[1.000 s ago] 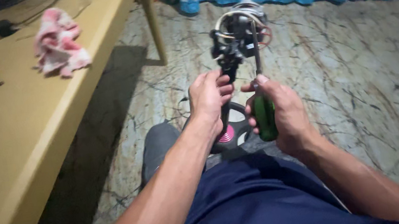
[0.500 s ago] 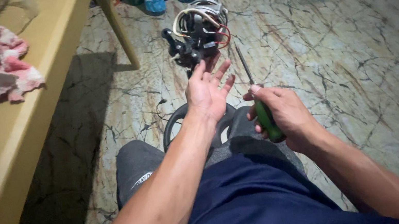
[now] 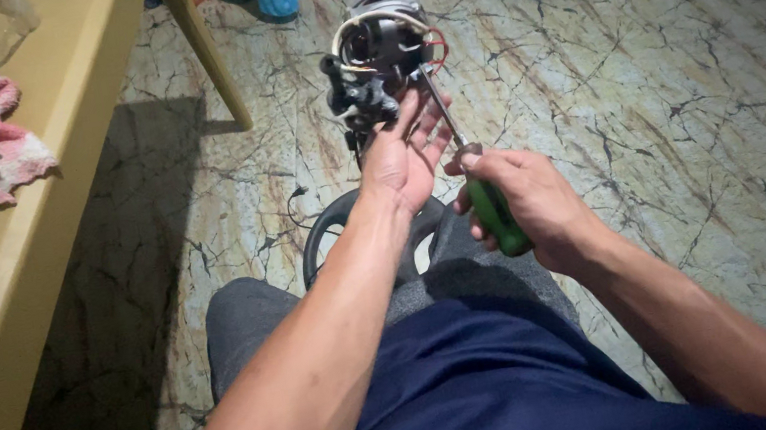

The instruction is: The person uses a screwdriver to remove and reattach screws on a disassembled electronic device, likely a motor or fan component. They manipulate wires and internal parts while seated on the floor.

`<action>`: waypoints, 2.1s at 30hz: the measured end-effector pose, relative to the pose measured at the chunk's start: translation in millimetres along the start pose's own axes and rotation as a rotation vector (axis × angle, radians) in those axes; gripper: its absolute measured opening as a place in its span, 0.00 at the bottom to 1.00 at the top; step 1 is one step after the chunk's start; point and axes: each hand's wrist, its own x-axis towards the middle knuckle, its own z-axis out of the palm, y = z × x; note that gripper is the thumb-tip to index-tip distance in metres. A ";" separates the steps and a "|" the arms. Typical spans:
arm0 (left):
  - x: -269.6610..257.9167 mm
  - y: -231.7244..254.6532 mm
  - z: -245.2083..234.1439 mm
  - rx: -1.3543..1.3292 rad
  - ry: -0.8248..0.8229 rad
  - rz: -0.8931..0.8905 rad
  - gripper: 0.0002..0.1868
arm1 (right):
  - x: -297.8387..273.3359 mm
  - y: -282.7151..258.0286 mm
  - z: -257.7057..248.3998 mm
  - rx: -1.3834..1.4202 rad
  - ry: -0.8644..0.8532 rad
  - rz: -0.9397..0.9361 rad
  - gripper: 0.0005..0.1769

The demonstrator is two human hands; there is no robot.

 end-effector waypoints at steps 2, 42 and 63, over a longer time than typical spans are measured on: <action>4.2 -4.3 -2.2 0.030 0.020 -0.018 0.18 | 1.7 -0.9 0.2 0.013 -0.001 0.000 0.20; 28.0 -10.5 7.0 -0.236 -0.032 0.118 0.22 | 8.2 10.1 -8.1 0.122 0.095 -0.035 0.18; 39.9 -19.3 -21.5 -0.082 0.125 -0.008 0.10 | 88.6 -12.3 16.3 0.007 0.278 -0.270 0.22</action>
